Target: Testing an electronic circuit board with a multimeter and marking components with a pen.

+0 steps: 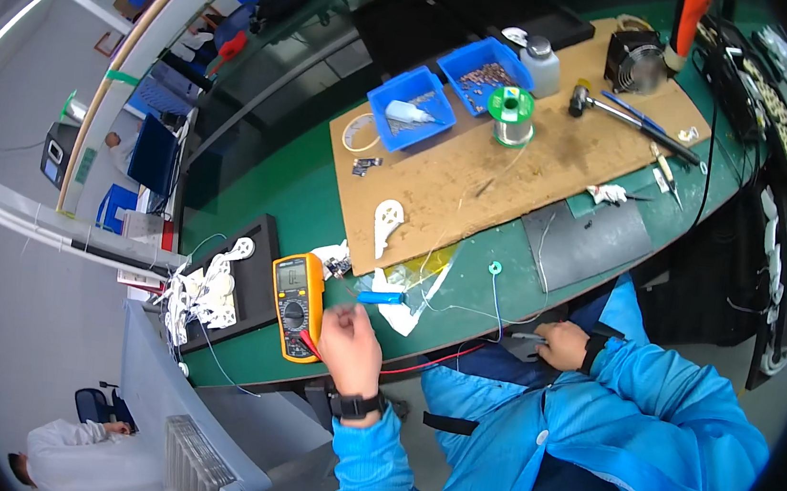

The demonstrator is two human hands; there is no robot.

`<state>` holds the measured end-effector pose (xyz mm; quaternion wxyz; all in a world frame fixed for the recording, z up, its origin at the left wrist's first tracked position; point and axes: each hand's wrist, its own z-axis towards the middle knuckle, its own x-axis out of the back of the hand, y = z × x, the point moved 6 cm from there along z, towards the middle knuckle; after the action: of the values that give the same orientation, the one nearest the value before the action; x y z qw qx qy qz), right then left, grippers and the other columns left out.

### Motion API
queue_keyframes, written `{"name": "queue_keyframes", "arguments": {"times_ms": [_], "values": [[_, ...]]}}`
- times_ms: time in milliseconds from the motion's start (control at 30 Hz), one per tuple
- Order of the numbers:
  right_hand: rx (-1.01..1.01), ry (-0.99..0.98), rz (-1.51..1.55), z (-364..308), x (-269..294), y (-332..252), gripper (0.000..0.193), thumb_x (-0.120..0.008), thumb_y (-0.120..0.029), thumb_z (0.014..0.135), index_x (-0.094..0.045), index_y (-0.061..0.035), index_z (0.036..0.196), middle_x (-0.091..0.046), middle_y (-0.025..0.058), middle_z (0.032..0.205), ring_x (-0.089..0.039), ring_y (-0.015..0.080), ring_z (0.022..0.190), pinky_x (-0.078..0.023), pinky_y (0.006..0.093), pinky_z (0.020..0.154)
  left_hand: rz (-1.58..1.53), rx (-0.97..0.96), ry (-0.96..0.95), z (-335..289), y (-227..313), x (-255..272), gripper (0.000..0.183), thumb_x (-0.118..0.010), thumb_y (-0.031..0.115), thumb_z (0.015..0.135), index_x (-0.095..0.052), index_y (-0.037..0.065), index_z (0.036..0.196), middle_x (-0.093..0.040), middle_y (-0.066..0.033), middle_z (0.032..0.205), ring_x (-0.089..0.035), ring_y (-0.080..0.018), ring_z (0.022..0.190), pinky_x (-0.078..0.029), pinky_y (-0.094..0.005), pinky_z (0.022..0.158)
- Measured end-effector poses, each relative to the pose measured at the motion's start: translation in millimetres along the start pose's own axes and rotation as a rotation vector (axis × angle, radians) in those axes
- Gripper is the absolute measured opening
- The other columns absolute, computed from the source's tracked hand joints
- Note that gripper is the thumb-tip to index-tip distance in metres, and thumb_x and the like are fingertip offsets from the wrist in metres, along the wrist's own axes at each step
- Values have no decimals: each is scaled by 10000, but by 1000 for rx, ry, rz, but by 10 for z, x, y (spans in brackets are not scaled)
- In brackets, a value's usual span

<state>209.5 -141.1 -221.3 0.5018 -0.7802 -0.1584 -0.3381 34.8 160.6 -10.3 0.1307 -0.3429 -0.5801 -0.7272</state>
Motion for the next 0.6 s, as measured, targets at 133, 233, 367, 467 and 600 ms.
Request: {"name": "queue_keyframes", "arguments": {"times_ms": [133,233,367,467,600], "values": [[74,-16,-3,67,-18,-76,319,-668,-223,883,-725,-37,1137,-736,222,1007,-700,414,941,-555,500,860,188,-87,122,274,61,-60,220,-682,147,933,-676,-63,997,-718,-188,780,-711,-324,715,-542,-424,670],[-4,-42,-65,-7,-68,80,324,-653,-218,890,-727,-45,1154,-738,207,1031,-693,400,997,-521,503,903,247,-90,151,353,18,-113,216,-690,162,911,-699,-53,917,-718,-217,786,-708,-385,744,-543,-467,690],[-107,-74,-135,-55,-184,306,337,-640,-204,877,-726,-67,1173,-739,188,1056,-693,375,1040,-477,519,943,277,-53,113,438,-104,-195,230,-698,174,901,-706,-54,871,-725,-263,855,-711,-433,824,-545,-497,737],[-92,-78,-186,19,-280,320,324,-644,-171,827,-728,-64,1121,-730,202,1093,-695,363,1047,-472,520,934,315,-30,97,384,-49,-111,252,-689,190,920,-691,-62,917,-718,-255,892,-702,-404,806,-538,-484,719],[-19,32,-182,138,-248,330,399,-634,-153,806,-672,-29,1183,-721,229,1079,-694,377,1039,-470,527,954,-82,-171,84,20,415,-201,136,-680,89,936,-656,-38,978,-622,-141,839,-610,-300,734,-506,-389,689]]}}
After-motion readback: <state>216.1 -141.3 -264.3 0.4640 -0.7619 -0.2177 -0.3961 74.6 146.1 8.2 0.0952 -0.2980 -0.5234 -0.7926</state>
